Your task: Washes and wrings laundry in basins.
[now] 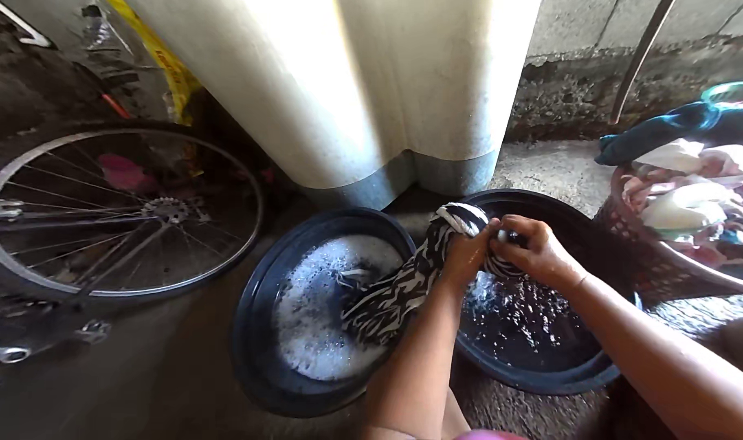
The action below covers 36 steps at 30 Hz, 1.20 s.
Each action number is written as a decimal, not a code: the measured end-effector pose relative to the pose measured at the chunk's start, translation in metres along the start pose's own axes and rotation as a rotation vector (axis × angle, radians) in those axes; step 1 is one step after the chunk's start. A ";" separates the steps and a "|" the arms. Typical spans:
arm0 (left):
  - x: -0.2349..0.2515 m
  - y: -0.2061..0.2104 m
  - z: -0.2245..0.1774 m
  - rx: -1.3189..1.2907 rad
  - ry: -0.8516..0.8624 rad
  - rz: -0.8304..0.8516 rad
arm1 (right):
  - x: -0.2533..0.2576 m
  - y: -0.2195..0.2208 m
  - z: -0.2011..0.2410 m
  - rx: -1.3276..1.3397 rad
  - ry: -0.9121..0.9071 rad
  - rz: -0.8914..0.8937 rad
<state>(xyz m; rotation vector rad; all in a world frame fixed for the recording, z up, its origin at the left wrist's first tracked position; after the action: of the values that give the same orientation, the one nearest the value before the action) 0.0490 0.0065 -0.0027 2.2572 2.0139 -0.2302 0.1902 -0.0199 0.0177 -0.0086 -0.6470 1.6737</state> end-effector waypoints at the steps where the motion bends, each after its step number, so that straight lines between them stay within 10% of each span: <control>1: -0.003 0.000 -0.002 -0.002 -0.009 0.006 | -0.001 0.003 -0.001 -0.065 -0.061 0.005; 8: -0.007 -0.009 -0.003 0.016 0.045 0.073 | -0.012 0.015 -0.001 -0.373 -0.368 0.071; 14: -0.032 -0.063 -0.034 0.550 0.451 -0.218 | -0.040 -0.002 -0.028 -0.179 0.104 0.089; 24: -0.092 -0.212 -0.129 1.069 0.153 -0.690 | -0.196 -0.016 -0.150 -0.639 0.756 0.734; 32: -0.056 -0.276 0.010 1.204 -0.667 -0.082 | -0.221 -0.006 -0.164 -0.751 0.831 0.818; 36: -0.065 -0.257 0.079 1.102 -0.753 -0.066 | -0.231 0.000 -0.168 -0.825 0.814 0.834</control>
<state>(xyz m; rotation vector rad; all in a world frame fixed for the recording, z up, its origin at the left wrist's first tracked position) -0.2170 -0.0417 -0.0627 1.9051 1.6398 -2.2271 0.3015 -0.1622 -0.2037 -1.6452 -0.6761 1.8123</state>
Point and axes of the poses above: each hand's wrist, its own x-axis towards the middle knuckle, its own y-axis out of the palm, z = x × y, the point moved 1 cm from there along x, towards the middle knuckle, and after that the axes turned 1 degree about y, right-handed, at the moved point
